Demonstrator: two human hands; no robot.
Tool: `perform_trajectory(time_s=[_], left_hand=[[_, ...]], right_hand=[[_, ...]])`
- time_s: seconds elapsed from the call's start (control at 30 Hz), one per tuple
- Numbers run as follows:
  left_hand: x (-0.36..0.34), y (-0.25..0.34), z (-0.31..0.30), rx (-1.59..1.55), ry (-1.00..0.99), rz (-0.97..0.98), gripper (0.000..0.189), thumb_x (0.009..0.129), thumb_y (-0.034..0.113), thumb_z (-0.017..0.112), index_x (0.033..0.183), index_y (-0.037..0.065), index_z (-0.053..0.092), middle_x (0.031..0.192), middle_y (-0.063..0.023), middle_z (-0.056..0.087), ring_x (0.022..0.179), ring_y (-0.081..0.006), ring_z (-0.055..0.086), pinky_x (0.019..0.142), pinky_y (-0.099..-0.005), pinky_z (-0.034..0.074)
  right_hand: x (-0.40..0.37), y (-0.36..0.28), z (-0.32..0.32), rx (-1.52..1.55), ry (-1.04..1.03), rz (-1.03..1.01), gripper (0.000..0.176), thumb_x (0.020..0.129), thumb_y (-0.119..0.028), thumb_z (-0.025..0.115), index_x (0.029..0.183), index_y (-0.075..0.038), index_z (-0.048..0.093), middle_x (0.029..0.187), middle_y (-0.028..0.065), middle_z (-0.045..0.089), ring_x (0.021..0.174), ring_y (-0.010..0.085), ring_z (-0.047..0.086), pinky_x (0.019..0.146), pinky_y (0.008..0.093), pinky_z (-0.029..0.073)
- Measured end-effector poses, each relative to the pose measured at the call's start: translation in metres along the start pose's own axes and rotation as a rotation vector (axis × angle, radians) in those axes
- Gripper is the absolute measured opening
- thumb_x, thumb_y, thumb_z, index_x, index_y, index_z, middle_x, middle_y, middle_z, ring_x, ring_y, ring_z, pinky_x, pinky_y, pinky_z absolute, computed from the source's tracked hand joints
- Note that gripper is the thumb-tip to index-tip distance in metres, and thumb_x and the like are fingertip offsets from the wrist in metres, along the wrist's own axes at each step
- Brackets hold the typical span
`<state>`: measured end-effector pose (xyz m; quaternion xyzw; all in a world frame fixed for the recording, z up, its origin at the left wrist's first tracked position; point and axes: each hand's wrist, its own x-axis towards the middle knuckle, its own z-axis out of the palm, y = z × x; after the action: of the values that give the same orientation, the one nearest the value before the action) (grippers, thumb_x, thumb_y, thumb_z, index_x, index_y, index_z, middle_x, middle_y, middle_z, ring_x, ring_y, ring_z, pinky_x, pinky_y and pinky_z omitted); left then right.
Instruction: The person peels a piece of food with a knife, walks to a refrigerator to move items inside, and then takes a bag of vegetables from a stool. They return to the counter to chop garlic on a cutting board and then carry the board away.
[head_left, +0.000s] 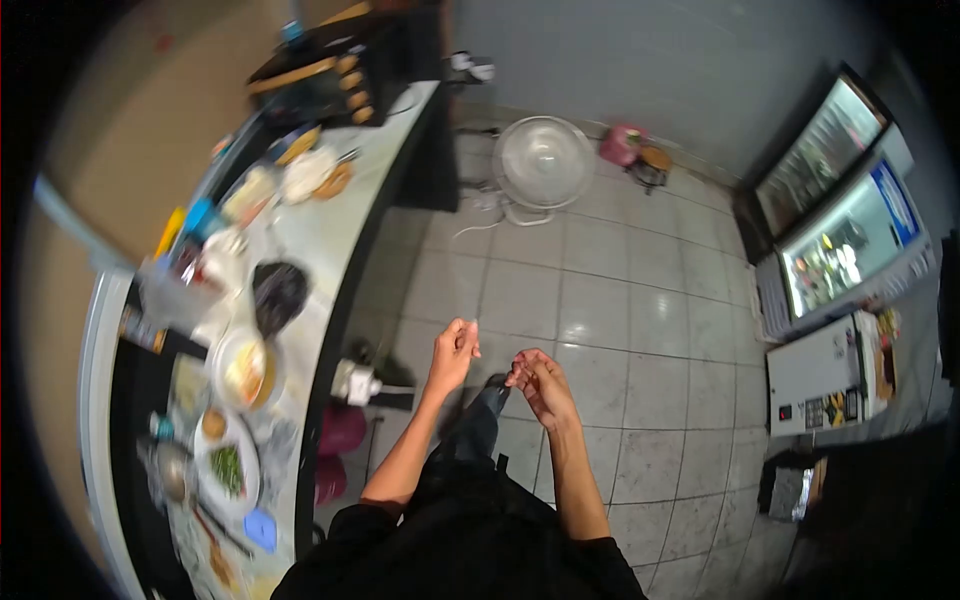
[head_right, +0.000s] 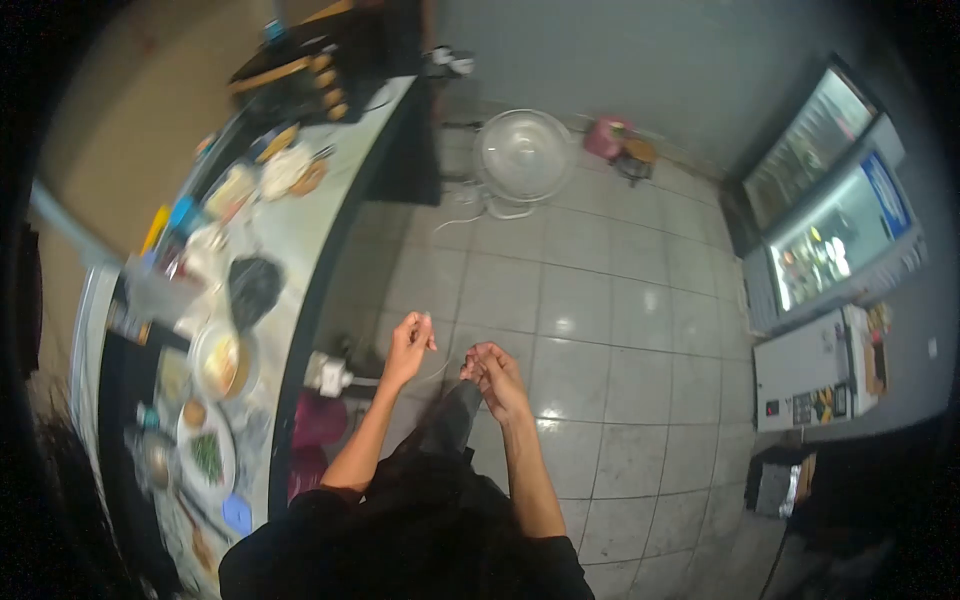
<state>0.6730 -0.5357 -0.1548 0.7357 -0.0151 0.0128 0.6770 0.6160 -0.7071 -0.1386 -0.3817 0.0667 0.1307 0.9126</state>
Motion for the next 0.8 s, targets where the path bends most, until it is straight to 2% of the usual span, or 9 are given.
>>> perform_trajectory(time_s=[0.07,0.1,0.27,0.33,0.37,0.47,0.53,0.63,0.8], left_hand=[[0.042,0.001,0.047,-0.075,-0.162,-0.027,0.027,0.090,0.021,0.059,0.072,0.003,0.050,0.059,0.0013,0.052,0.056,-0.0057,0.050,0.055,-0.0216,0.042],[0.062,0.011,0.066,0.031,-0.277,-0.039,0.021,0.086,0.017,0.065,0.077,0.001,0.055,0.063,0.0005,0.057,0.059,-0.0050,0.052,0.057,-0.0213,0.043],[0.153,0.060,0.189,0.003,-0.627,-0.051,0.017,0.085,0.015,0.065,0.087,-0.002,0.061,0.068,-0.0032,0.062,0.066,-0.0066,0.058,0.061,-0.0215,0.045],[0.178,0.074,0.240,-0.190,-0.705,0.030,0.014,0.086,0.012,0.063,0.086,-0.001,0.060,0.074,-0.0043,0.062,0.069,-0.0090,0.059,0.063,-0.0226,0.047],[0.188,0.083,0.265,-0.254,-0.739,0.005,0.014,0.091,0.012,0.055,0.083,0.000,0.056,0.077,-0.0047,0.059,0.070,-0.0117,0.058,0.064,-0.0248,0.047],[0.213,0.095,0.334,-0.366,-0.822,-0.040,0.021,0.095,0.015,0.047,0.081,0.001,0.050,0.072,-0.0030,0.054,0.065,-0.0097,0.053,0.061,-0.0238,0.045],[0.224,0.089,0.383,-0.329,-0.831,0.016,0.029,0.098,0.020,0.040,0.073,0.006,0.046,0.071,-0.0028,0.049,0.062,-0.0119,0.051,0.059,-0.0259,0.042],[0.247,0.066,0.458,-0.383,-0.883,-0.040,0.033,0.099,0.025,0.039,0.073,0.006,0.046,0.071,-0.0029,0.049,0.061,-0.0118,0.050,0.059,-0.0256,0.041],[0.286,0.058,0.566,-0.352,-0.907,-0.396,0.041,0.098,0.035,0.040,0.071,0.005,0.049,0.065,-0.0014,0.050,0.061,-0.0096,0.049,0.059,-0.0249,0.041]], right_hand=[[0.014,-0.036,-0.029,0.002,0.132,-0.055,0.015,0.094,-0.015,0.048,0.094,-0.002,0.055,0.081,0.0053,0.057,0.072,0.0168,0.058,0.071,0.0303,0.048],[0.021,-0.056,-0.046,0.015,0.135,-0.086,0.015,0.093,-0.016,0.050,0.096,-0.002,0.054,0.086,0.0059,0.058,0.077,0.0170,0.058,0.077,0.0305,0.048],[0.030,-0.162,-0.101,-0.101,0.403,-0.310,0.018,0.092,-0.016,0.053,0.100,0.000,0.055,0.098,0.0095,0.060,0.093,0.0187,0.058,0.089,0.0328,0.045],[0.022,-0.202,-0.114,-0.281,0.493,-0.490,0.021,0.092,-0.016,0.054,0.104,0.001,0.055,0.104,0.0123,0.060,0.096,0.0206,0.058,0.090,0.0337,0.044],[0.019,-0.215,-0.130,-0.282,0.524,-0.546,0.024,0.091,-0.016,0.054,0.108,0.002,0.054,0.106,0.0142,0.060,0.097,0.0224,0.059,0.090,0.0344,0.044],[0.014,-0.261,-0.160,-0.196,0.631,-0.613,0.023,0.092,-0.016,0.053,0.106,0.002,0.053,0.104,0.0154,0.061,0.093,0.0234,0.061,0.088,0.0331,0.046],[0.021,-0.283,-0.197,-0.134,0.665,-0.672,0.023,0.092,-0.018,0.053,0.104,0.002,0.054,0.098,0.0150,0.062,0.088,0.0242,0.063,0.084,0.0354,0.048],[0.048,-0.322,-0.266,-0.074,0.674,-0.601,0.021,0.093,-0.016,0.050,0.102,0.003,0.054,0.093,0.0152,0.062,0.083,0.0237,0.063,0.080,0.0355,0.049],[0.120,-0.415,-0.354,-0.115,0.670,-0.484,0.023,0.094,-0.020,0.048,0.099,0.000,0.056,0.088,0.0113,0.063,0.079,0.0200,0.063,0.079,0.0345,0.049]])
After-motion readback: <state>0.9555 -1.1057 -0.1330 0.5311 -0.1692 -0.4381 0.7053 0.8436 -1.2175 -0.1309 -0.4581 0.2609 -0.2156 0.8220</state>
